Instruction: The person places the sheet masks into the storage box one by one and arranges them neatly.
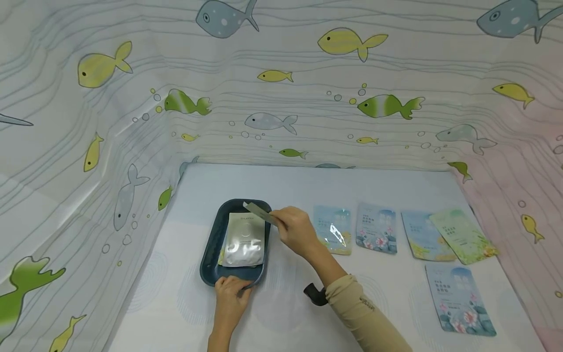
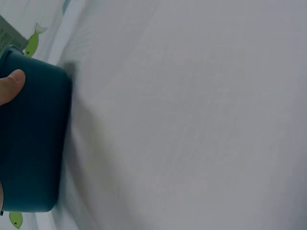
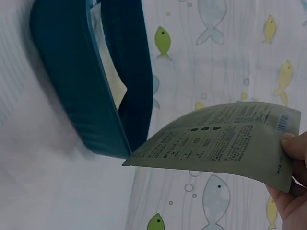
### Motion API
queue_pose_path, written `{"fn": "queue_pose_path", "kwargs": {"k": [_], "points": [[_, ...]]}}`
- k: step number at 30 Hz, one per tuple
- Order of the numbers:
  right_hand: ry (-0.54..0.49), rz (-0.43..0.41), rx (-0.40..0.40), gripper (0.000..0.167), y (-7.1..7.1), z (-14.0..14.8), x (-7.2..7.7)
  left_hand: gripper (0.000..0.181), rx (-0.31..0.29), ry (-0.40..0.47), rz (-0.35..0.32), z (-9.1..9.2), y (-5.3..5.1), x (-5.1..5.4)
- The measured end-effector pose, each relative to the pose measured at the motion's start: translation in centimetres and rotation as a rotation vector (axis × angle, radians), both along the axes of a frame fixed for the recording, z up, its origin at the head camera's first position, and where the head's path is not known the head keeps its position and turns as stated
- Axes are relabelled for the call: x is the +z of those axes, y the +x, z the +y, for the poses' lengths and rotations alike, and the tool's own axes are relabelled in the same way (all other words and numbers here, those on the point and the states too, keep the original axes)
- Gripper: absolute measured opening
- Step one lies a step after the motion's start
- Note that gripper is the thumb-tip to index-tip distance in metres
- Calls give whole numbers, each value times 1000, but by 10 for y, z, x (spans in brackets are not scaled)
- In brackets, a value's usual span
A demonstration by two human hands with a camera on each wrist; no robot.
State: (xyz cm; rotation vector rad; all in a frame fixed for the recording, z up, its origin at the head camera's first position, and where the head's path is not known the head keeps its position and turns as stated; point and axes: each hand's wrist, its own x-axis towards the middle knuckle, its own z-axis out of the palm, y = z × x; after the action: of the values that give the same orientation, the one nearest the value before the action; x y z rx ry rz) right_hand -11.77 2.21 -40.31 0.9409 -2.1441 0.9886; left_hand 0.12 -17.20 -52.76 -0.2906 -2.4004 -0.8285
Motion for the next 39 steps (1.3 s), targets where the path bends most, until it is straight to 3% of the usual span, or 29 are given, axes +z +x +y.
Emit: {"fn": "queue_pose_path", "kwargs": {"k": [5, 10, 18, 25, 33, 39], "points": [[-44, 44, 42, 11, -6, -13, 6, 31, -4, 1, 17, 0, 0, -1], [2, 38, 57, 12, -10, -25, 0, 31, -8, 0, 29, 0, 0, -1], [160, 15, 22, 12, -8, -46, -35, 29, -6, 5, 19, 0, 0, -1], [377, -81, 14, 9, 4, -58, -63, 29, -11, -7, 27, 0, -1, -2], [497, -161, 18, 8, 8, -66, -73, 30, -18, -20, 26, -1, -1, -1], [700, -278, -3, 17, 5, -77, -84, 31, -17, -24, 31, -1, -1, -1]]}}
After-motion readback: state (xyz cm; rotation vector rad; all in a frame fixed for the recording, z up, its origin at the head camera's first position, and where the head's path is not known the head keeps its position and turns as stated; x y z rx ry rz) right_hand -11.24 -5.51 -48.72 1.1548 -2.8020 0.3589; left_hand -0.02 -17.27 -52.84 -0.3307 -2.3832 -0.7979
